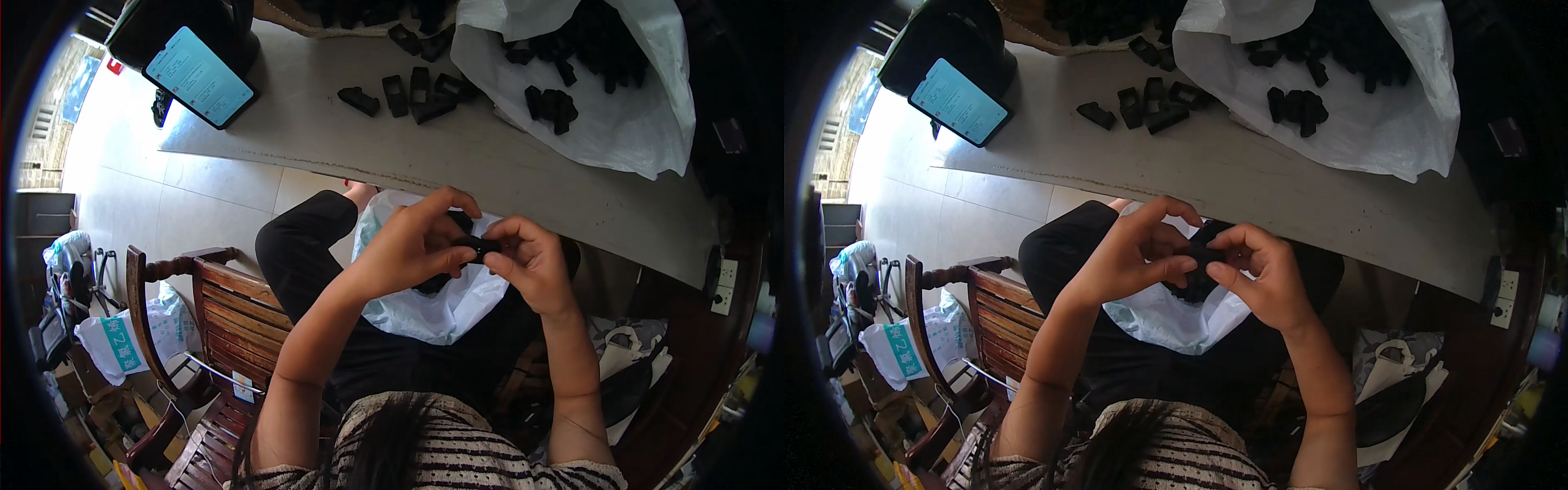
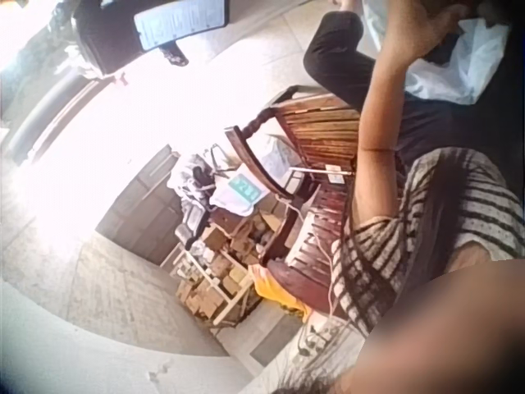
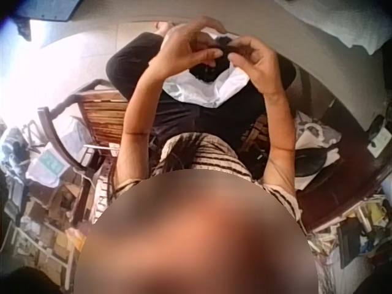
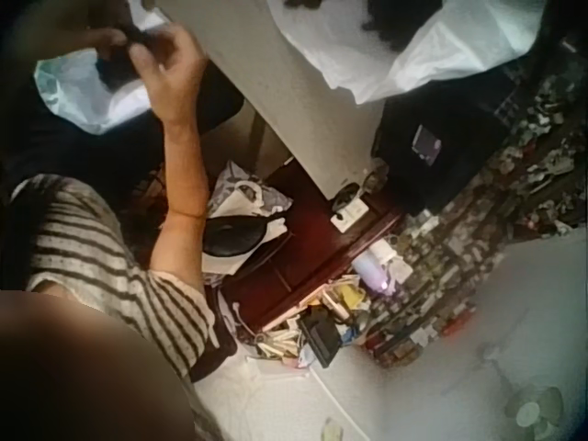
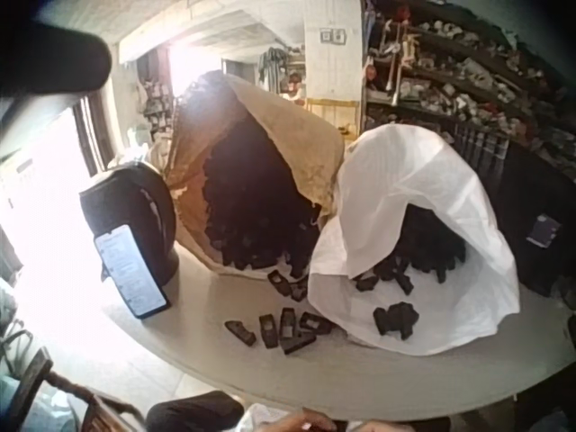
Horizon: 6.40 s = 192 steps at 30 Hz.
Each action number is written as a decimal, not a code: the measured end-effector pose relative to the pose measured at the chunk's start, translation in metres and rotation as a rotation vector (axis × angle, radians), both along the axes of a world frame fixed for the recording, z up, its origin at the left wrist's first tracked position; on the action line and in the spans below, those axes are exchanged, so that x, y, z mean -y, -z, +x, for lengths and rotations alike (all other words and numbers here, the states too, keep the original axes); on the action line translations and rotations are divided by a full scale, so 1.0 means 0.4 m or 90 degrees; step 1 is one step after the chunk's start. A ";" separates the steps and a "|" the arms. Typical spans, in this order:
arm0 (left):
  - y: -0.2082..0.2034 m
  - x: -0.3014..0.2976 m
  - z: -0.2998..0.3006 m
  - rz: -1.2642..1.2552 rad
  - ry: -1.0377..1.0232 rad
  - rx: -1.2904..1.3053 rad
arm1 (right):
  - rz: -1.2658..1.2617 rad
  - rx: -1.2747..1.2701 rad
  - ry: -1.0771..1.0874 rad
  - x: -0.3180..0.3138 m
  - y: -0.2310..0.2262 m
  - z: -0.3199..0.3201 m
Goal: The person assembles black plastic components by hand, fitting pairs of pieces together and placing them into a plastic bag.
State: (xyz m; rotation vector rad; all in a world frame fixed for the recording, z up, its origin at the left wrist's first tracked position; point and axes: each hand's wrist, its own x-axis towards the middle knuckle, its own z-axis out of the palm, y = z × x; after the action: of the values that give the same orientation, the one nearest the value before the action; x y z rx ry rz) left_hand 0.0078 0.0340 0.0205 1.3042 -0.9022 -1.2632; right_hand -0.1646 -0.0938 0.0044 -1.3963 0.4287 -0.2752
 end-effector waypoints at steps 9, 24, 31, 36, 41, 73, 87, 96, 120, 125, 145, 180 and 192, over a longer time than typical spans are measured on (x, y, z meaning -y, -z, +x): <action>0.008 0.159 0.095 -0.147 -0.303 0.826 | -0.645 -0.133 0.252 0.167 -0.060 0.084; 0.002 0.133 0.075 -0.120 -0.413 0.730 | -0.047 0.131 0.237 0.037 -0.012 0.070; 0.008 0.094 0.008 -0.179 -0.335 0.317 | -0.360 0.107 0.276 -0.008 -0.044 0.102; 0.001 0.062 0.022 -0.175 -0.136 0.034 | -0.407 0.084 0.244 0.002 -0.063 0.087; -0.017 0.051 0.016 -0.176 -0.106 0.081 | -0.502 0.107 0.232 0.005 -0.068 0.079; 0.054 0.056 0.203 -0.052 -0.407 0.770 | -0.916 -0.210 0.269 0.267 -0.013 0.218; 0.035 0.065 0.029 -0.135 -0.264 -0.024 | -0.047 0.098 0.228 0.063 -0.053 0.137; 0.012 0.051 -0.010 -0.169 -0.221 0.105 | -0.182 0.180 0.240 0.007 -0.020 0.132; 0.002 0.038 -0.019 -0.159 -0.176 0.084 | -0.152 0.224 0.278 -0.016 -0.019 0.108; 0.004 0.020 -0.009 -0.166 -0.156 0.135 | -0.035 0.138 0.215 -0.007 -0.047 0.103; 0.025 0.086 0.222 -0.013 -0.193 0.956 | -0.866 -0.140 0.360 0.306 0.033 0.197; 0.044 0.074 0.157 -0.217 -0.286 0.607 | -0.488 -0.122 0.080 0.086 -0.055 0.053; 0.054 0.103 0.190 -0.061 -0.273 0.809 | -0.803 -0.148 0.307 0.286 0.050 0.126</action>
State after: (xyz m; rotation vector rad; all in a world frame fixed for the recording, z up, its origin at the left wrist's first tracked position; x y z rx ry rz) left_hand 0.0838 -0.0073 -0.0009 2.0762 -1.3699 0.0772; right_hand -0.1144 -0.2083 -0.0157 -2.5579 0.8576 -0.8795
